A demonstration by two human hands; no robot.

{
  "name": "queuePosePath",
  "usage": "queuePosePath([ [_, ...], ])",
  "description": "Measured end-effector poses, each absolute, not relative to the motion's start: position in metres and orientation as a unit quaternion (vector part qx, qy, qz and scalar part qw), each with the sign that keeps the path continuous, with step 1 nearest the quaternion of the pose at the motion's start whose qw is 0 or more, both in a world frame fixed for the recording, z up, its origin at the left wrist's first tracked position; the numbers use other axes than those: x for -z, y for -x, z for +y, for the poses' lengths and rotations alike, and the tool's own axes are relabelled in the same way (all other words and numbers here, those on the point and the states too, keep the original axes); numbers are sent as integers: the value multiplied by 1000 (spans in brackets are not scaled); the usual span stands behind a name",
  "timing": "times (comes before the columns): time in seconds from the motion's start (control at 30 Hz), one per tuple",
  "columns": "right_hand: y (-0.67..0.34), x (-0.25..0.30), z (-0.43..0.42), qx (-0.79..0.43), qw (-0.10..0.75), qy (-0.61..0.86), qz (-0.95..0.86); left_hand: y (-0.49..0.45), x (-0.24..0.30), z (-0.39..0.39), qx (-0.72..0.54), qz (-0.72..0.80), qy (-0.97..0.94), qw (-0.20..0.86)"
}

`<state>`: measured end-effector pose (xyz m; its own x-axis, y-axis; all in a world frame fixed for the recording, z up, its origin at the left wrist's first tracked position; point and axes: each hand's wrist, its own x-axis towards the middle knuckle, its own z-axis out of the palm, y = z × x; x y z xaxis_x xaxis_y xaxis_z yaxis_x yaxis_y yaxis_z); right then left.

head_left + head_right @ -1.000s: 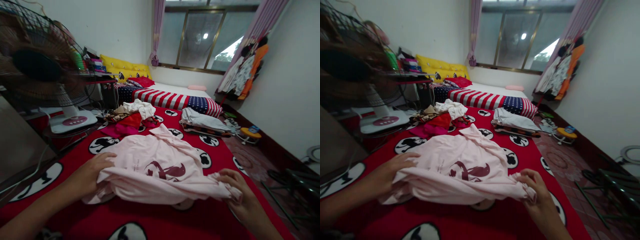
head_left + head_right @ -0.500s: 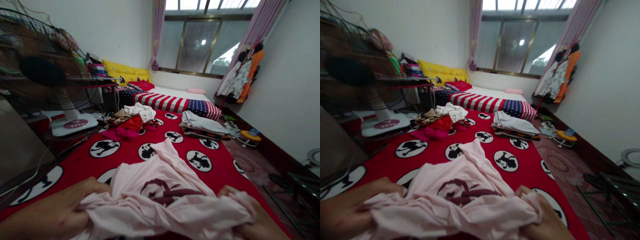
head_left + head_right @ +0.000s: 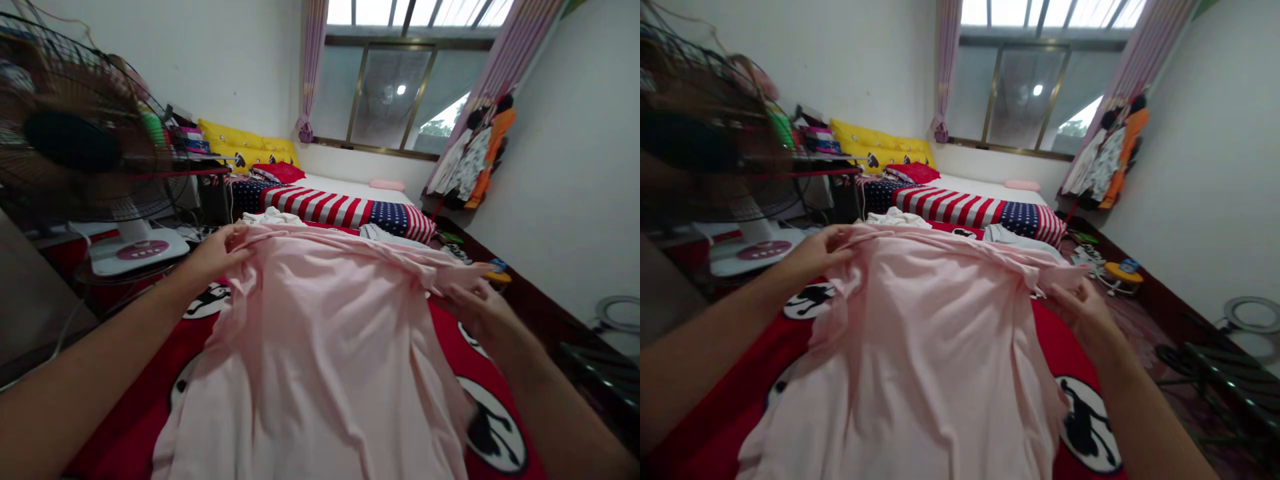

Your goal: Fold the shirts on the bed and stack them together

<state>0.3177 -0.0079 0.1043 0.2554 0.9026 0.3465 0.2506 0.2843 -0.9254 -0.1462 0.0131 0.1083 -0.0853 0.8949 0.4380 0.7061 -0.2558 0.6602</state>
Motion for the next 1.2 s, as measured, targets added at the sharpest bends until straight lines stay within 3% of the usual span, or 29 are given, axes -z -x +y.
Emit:
queuePosePath([
  [0.13, -314, -59, 5, -271, 567, 567, -531, 138, -91, 35, -430, 599, -674, 48],
  [0.4, -340, 3, -89, -200, 253, 691, -647, 160, 9, -50, -277, 588, -758, 49],
  [0.53, -339, 9, -99, -153, 225, 708, -651, 170, 22, -57, -269, 594, -758, 13],
  [0.67, -328, 12, -91, -123, 210, 722, -647, 132, 1, -59, -295, 535, -792, 3],
  [0.83, -306, 2, -80, -189, 284, 673, -656, 62, -8, -53, -215, 447, -863, 95],
  [1.03, -289, -19, -84, -522, 499, 575, -384, 46, 22, -36, -91, 458, -881, 77],
  [1.2, -295, -20, -98, -664, 494, 491, -271, 52, 27, -35, -88, 453, -886, 56],
])
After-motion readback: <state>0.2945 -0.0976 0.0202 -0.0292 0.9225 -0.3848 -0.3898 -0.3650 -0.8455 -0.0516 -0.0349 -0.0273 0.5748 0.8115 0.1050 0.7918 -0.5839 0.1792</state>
